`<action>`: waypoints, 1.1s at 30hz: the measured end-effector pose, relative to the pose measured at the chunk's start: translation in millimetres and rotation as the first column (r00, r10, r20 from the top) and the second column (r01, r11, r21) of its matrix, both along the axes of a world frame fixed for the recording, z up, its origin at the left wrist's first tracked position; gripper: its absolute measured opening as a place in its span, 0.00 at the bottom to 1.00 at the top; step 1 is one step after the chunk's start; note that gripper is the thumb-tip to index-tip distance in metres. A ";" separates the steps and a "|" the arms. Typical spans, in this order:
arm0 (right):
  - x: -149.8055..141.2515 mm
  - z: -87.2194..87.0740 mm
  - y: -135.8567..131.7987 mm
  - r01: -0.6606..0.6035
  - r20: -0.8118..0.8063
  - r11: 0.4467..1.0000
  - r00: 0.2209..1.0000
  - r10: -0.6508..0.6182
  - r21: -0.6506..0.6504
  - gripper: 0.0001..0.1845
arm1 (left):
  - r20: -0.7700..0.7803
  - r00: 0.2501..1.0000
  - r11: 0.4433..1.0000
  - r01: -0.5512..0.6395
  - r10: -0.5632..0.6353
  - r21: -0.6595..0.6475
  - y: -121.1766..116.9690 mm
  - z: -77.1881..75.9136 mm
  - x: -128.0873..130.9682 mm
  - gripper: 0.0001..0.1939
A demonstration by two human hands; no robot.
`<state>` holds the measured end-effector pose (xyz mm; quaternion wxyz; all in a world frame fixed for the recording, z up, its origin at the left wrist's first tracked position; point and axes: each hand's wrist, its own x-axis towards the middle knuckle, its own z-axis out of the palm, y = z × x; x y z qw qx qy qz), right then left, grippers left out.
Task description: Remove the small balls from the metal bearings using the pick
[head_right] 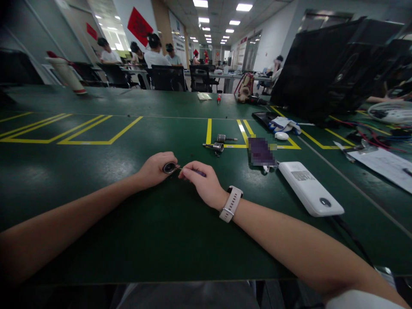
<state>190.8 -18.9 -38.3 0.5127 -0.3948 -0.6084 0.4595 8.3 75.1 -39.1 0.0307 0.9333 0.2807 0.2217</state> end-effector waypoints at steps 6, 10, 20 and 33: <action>4.8 -3.3 8.9 -0.110 -0.309 0.975 0.950 0.047 -0.191 0.09 | 0.028 0.998 0.998 0.058 -0.058 -0.006 -1.0 -0.9 -0.9 0.06; 5.2 -2.9 8.5 -0.122 -0.325 0.974 0.944 0.055 -0.189 0.08 | 0.079 0.995 0.997 0.071 -0.067 -0.041 -0.1 -1.7 -0.7 0.08; -1.9 -3.0 2.7 0.010 -0.107 0.998 0.994 -0.016 -0.056 0.08 | -0.044 0.999 0.997 0.012 -0.008 0.082 1.1 -3.4 -0.3 0.06; 5.2 -3.6 11.1 -0.098 -0.372 0.970 0.928 0.008 -0.224 0.08 | 0.000 1.000 1.000 0.021 -0.021 -0.005 0.5 -1.0 -0.4 0.05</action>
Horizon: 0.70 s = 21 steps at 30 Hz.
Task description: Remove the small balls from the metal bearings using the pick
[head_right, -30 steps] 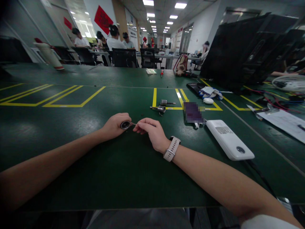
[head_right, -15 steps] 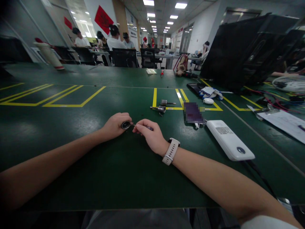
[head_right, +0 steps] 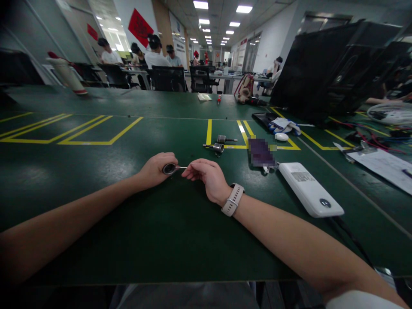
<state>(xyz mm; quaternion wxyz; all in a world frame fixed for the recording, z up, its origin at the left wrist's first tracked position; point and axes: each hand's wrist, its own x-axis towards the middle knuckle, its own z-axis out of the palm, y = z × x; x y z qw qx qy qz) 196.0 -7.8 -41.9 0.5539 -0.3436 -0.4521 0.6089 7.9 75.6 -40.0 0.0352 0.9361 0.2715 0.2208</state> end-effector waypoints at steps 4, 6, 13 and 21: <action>-0.3 -0.5 -0.1 0.007 -0.013 1.000 1.000 -0.007 -0.005 0.08 | 0.013 1.000 1.000 -0.022 0.022 0.007 0.9 -0.5 0.5 0.05; -0.9 -0.9 -0.4 0.015 -0.020 1.000 1.000 -0.015 -0.011 0.07 | 0.024 0.999 1.000 -0.027 0.027 0.011 1.4 -0.9 0.6 0.06; -4.2 1.0 -2.5 0.078 -0.036 0.997 0.996 -0.078 -0.010 0.06 | 0.037 0.998 0.999 -0.047 0.047 0.003 2.3 -2.3 -0.1 0.06; -5.5 1.0 -4.8 0.148 0.011 0.989 0.989 -0.148 0.011 0.07 | 0.093 0.985 0.989 -0.138 0.142 -0.053 2.8 -2.0 0.8 0.05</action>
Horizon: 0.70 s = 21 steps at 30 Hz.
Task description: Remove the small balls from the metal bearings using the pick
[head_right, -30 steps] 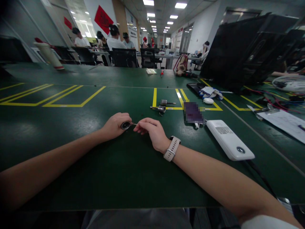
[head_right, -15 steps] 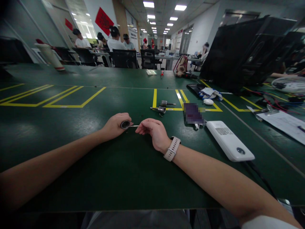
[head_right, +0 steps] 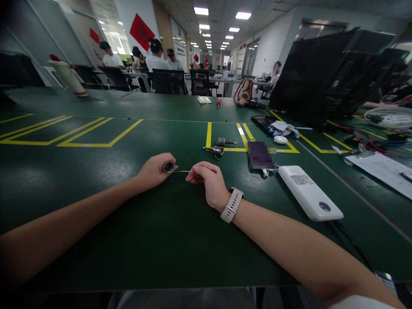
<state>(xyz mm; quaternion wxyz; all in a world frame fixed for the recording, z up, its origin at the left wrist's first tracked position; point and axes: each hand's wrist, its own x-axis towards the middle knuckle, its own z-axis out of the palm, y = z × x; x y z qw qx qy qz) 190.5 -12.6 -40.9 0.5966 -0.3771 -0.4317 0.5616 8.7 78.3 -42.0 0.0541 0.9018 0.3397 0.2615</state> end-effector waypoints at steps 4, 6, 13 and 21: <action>0.2 -3.5 -0.4 0.025 0.106 0.999 0.994 -0.029 0.043 0.08 | 0.020 1.000 1.000 -0.015 0.016 -0.015 0.9 -0.4 -0.6 0.06; 0.0 -4.7 0.0 0.031 0.148 0.998 0.988 -0.039 0.055 0.08 | 0.046 0.999 1.000 -0.022 0.022 -0.018 0.7 -0.3 -0.9 0.07; -1.7 -4.1 0.7 0.046 0.175 0.998 0.983 -0.051 0.032 0.07 | 0.114 0.992 0.997 0.065 -0.059 -0.048 -0.7 0.0 -1.4 0.08; 1.2 -4.9 2.9 0.245 0.118 0.968 0.961 -0.250 0.054 0.09 | 0.046 0.996 0.994 0.083 -0.079 -0.078 2.8 -1.1 -1.3 0.08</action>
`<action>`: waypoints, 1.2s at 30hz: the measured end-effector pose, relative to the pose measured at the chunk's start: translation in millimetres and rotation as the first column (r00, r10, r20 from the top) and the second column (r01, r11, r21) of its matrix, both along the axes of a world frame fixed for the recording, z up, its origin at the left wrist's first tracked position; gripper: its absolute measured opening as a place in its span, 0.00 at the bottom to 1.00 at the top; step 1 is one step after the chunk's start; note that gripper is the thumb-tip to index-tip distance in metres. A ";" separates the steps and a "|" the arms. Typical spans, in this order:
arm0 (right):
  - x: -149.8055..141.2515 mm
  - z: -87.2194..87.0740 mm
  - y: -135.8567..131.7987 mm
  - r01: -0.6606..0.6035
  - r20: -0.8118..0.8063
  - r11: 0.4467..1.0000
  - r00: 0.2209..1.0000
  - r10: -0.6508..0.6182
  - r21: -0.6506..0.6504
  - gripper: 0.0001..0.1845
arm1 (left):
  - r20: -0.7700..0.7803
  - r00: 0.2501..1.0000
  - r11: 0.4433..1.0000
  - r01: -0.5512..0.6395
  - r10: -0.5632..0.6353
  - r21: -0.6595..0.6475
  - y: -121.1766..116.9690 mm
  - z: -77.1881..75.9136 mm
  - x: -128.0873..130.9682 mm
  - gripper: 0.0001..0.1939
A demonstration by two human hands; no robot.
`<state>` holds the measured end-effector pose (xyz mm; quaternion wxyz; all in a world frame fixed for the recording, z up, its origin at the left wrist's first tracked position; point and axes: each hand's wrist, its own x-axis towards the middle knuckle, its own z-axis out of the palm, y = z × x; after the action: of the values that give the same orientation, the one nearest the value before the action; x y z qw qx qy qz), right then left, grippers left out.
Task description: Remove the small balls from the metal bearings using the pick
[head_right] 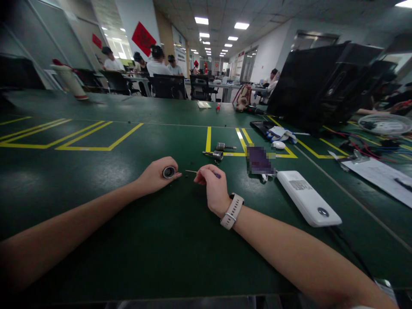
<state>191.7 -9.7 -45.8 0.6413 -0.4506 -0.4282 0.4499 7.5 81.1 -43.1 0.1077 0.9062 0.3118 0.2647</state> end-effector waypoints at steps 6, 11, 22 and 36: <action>-3.6 1.6 3.2 0.047 0.020 0.996 0.999 -0.046 -0.074 0.06 | 0.090 0.989 0.992 -0.121 0.118 0.029 -3.2 2.4 1.5 0.12; -4.3 -3.4 6.4 0.052 0.130 0.994 0.991 -0.039 -0.100 0.09 | 0.176 0.958 0.973 -0.232 0.228 0.000 -1.8 2.1 -0.1 0.13; -4.4 -7.0 7.1 0.034 0.215 0.998 0.976 -0.020 -0.059 0.08 | -0.171 0.982 0.995 0.089 -0.080 0.046 -6.8 9.5 5.6 0.28; -12.3 -3.8 26.1 0.036 0.731 0.998 0.682 0.017 -0.057 0.12 | 0.228 0.905 0.923 -0.380 0.358 0.059 -0.7 3.0 -0.5 0.26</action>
<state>179.4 16.3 -49.6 0.4040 -0.6159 -0.6310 0.2435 7.0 80.4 -40.1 0.0417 0.8013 0.4505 0.3915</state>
